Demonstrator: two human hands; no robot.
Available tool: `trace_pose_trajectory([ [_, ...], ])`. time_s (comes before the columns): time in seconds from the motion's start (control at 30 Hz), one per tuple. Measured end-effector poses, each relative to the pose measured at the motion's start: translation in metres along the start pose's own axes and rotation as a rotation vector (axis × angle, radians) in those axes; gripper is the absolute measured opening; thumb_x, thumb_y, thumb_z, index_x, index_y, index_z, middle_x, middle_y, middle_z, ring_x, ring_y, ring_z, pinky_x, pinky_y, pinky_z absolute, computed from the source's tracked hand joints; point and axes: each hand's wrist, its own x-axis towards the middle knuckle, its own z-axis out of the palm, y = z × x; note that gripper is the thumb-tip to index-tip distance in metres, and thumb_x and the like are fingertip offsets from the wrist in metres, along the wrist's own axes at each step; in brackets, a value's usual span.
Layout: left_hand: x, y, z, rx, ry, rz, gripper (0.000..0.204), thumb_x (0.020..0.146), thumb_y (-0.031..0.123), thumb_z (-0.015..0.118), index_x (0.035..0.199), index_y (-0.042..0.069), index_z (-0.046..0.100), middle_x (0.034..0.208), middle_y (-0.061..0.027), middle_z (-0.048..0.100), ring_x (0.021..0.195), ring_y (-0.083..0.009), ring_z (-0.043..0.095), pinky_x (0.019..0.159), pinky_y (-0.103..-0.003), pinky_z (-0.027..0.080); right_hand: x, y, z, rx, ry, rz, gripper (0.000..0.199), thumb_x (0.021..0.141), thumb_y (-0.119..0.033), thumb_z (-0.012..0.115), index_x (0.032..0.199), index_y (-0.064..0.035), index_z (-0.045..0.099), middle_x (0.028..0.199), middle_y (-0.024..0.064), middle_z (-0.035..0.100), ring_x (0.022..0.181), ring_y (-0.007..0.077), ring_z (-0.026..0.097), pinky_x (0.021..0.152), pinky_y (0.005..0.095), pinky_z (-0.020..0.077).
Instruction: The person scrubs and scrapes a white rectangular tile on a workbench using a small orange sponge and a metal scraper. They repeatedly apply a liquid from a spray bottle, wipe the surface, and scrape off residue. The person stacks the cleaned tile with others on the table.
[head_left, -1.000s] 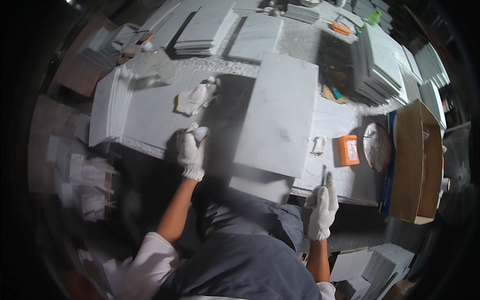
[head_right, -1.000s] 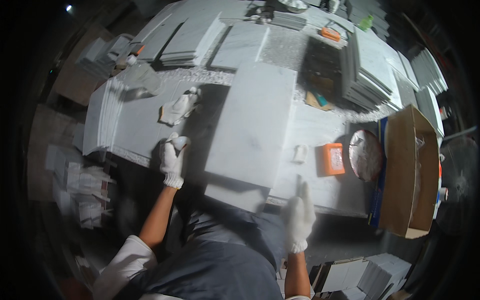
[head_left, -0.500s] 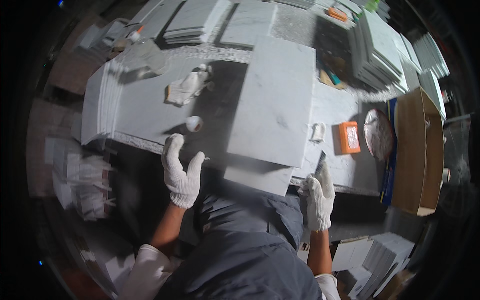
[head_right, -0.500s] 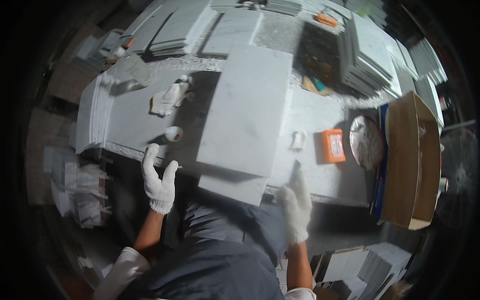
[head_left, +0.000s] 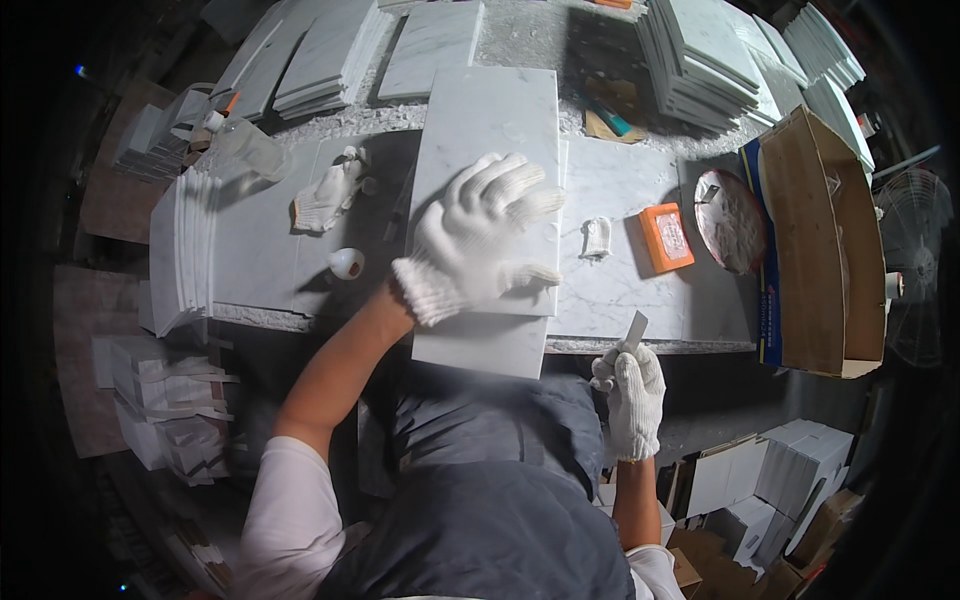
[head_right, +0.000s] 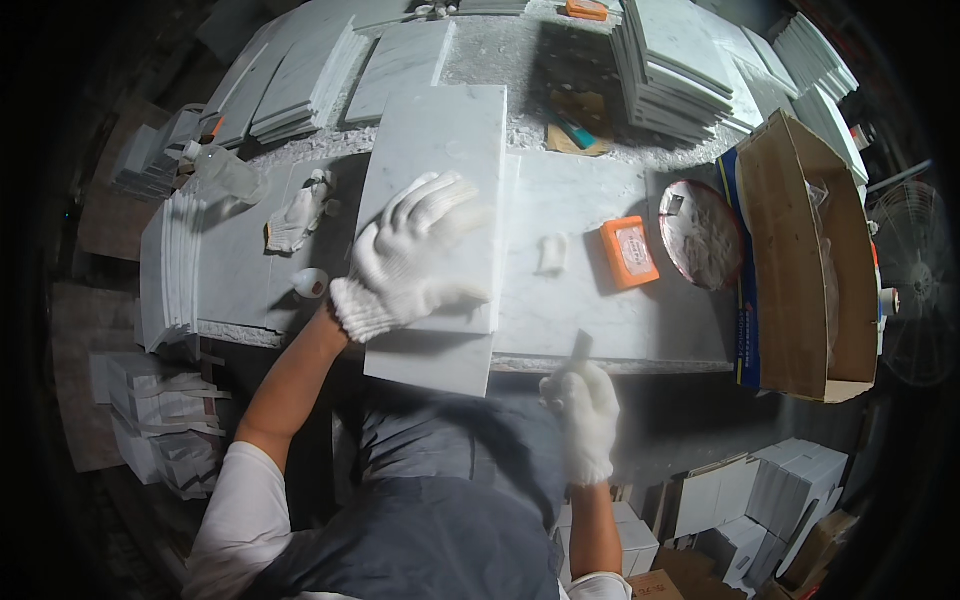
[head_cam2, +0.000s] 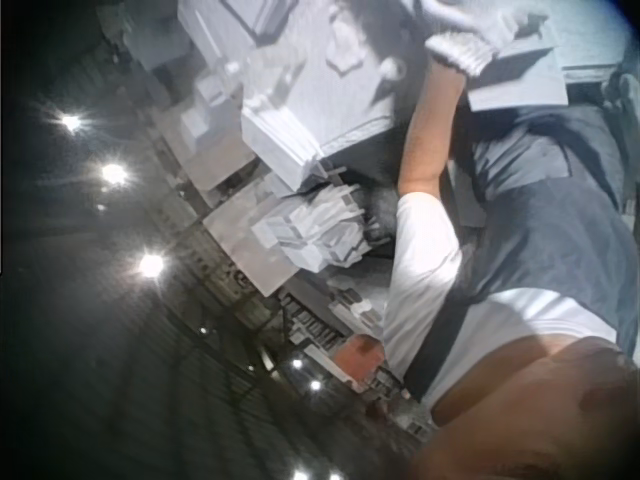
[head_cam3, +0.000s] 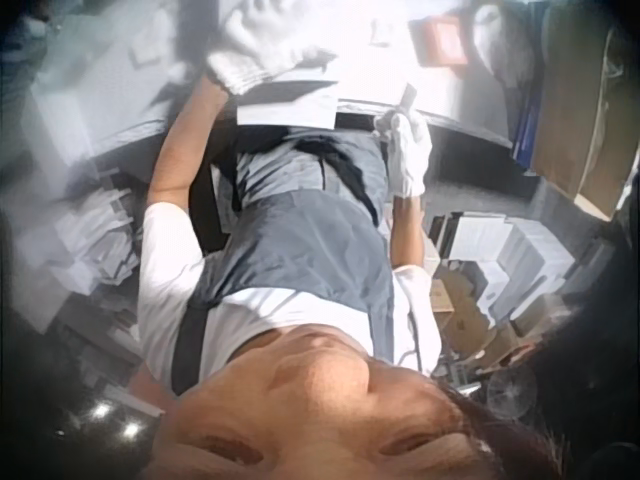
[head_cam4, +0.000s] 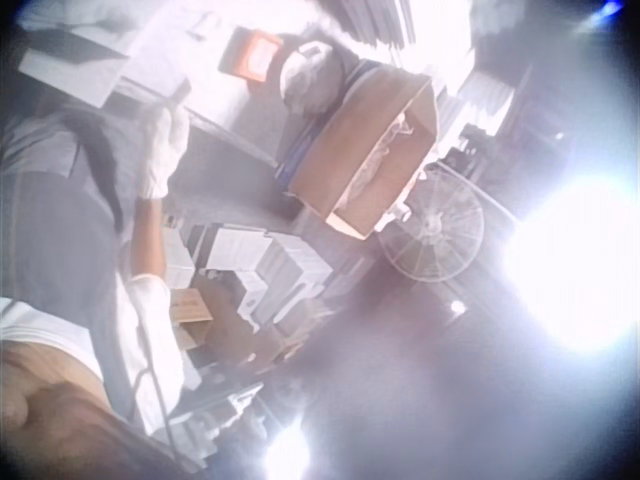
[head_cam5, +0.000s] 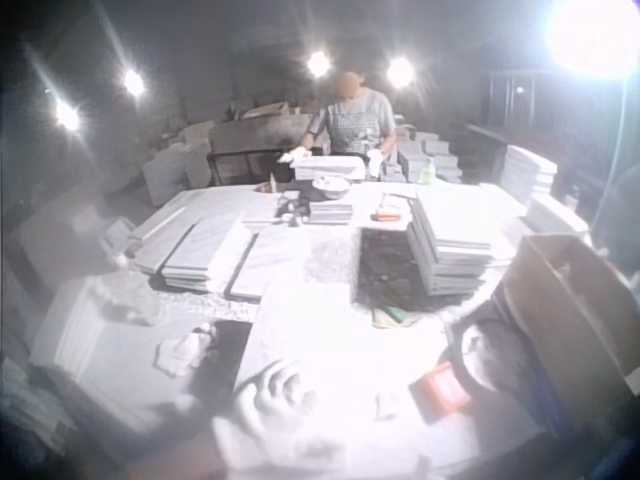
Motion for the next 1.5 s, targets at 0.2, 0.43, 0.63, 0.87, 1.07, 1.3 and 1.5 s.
trace_pose_trajectory([
  [0.2,0.019,-0.001,-0.002,-0.018,0.013,0.09,0.074,0.087,0.075,0.053,0.137,0.021,0.062,0.149,-0.0135,0.048,0.141,-0.0349,0.038,0.122,-0.048,0.025,0.009,-0.002,-0.001,0.016,-0.019,-0.021,0.025,0.102,-0.022,0.066,0.117,-0.0033,0.062,0.097,0.0052,0.064,0.083,0.0153,0.061,0.07,0.0305,0.0472],
  [0.43,0.011,-0.006,-0.013,-0.137,-0.028,0.108,0.058,0.089,0.057,0.067,0.128,0.014,0.069,0.143,-0.0163,0.055,0.138,-0.0392,0.046,0.12,-0.047,0.033,0.019,-0.005,0.0,0.038,-0.042,0.02,0.024,0.102,-0.021,0.066,0.118,-0.0029,0.063,0.098,0.0056,0.065,0.084,0.0151,0.062,0.071,0.0302,0.0483],
  [0.63,-0.005,-0.007,-0.003,-0.117,0.045,0.074,0.067,0.089,0.061,0.061,0.134,0.012,0.064,0.147,-0.0152,0.053,0.141,-0.0359,0.043,0.12,-0.046,0.031,0.034,-0.011,0.001,0.038,0.033,-0.09,0.026,0.102,-0.02,0.066,0.121,-0.0024,0.063,0.099,0.0053,0.066,0.086,0.0166,0.065,0.076,0.0322,0.0544],
  [0.87,-0.029,0.027,-0.004,-0.606,0.049,-0.153,0.083,0.094,0.069,0.042,0.149,0.007,0.05,0.162,-0.0143,0.038,0.154,-0.0287,0.026,0.128,-0.043,0.014,0.085,-0.059,0.026,-0.266,-0.17,-0.309,0.04,0.102,-0.018,0.065,0.135,0.0038,0.06,0.1,0.0059,0.068,0.082,0.0127,0.066,0.069,0.0275,0.0558],
  [1.07,-0.055,0.025,-0.024,-0.154,0.167,-0.151,0.06,0.093,0.053,0.065,0.128,0.004,0.065,0.137,-0.0152,0.061,0.129,-0.0359,0.057,0.112,-0.049,0.043,0.114,-0.084,0.074,-0.492,-0.378,-0.314,0.04,0.101,-0.011,0.065,0.14,-0.0021,0.06,0.102,0.0048,0.068,0.082,0.0104,0.067,0.07,0.025,0.0583],
  [1.3,-0.069,0.03,-0.013,-0.005,0.17,-0.108,0.047,0.094,0.05,0.063,0.118,0.009,0.07,0.131,-0.0123,0.062,0.126,-0.0327,0.057,0.11,-0.051,0.045,0.134,-0.095,0.089,-0.786,-0.481,-0.495,0.032,0.101,-0.011,0.065,0.132,-0.0079,0.068,0.098,0.0041,0.068,0.074,0.0085,0.065,0.066,0.0232,0.0564],
  [1.5,-0.068,0.027,-0.015,-0.014,0.154,-0.085,0.059,0.093,0.06,0.062,0.119,0.007,0.069,0.131,-0.0129,0.061,0.127,-0.0341,0.056,0.111,-0.052,0.045,0.126,-0.096,0.092,-0.913,-0.486,-0.622,0.03,0.099,-0.005,0.064,0.129,-0.0064,0.07,0.09,0.0037,0.066,0.068,0.0076,0.061,0.062,0.0233,0.0524],
])
